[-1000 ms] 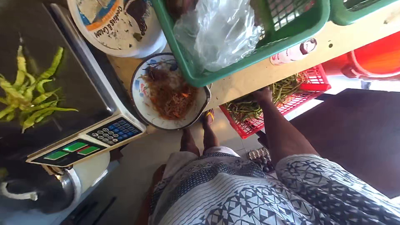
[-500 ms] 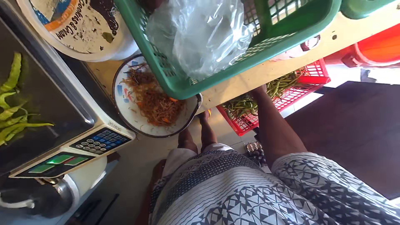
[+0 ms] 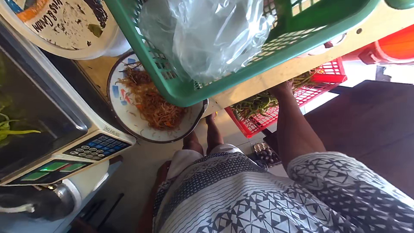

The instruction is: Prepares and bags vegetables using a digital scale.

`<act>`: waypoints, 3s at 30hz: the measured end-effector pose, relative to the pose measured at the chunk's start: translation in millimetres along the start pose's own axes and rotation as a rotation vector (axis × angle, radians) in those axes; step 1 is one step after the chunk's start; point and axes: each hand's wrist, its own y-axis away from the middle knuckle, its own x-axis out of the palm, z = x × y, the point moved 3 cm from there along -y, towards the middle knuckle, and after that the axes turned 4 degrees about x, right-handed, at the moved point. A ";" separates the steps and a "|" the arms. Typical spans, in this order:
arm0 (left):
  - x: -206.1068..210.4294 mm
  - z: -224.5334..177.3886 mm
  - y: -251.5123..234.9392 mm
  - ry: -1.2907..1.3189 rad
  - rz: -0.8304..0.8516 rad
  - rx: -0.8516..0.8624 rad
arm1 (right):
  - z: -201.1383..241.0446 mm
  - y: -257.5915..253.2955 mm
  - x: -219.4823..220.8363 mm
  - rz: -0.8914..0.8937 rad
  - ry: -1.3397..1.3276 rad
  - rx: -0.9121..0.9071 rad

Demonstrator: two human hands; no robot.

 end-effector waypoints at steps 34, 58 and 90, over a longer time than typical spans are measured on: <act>-15.4 55.0 5.8 0.047 0.025 -0.026 | -6.3 62.5 61.6 0.064 0.079 0.125; -81.1 -5.2 -34.3 -0.052 -0.113 0.342 | -30.4 155.8 -24.6 0.137 -1.061 0.168; -103.8 69.9 -76.9 0.528 -0.339 0.429 | 211.7 449.7 -224.1 0.242 -0.928 -1.225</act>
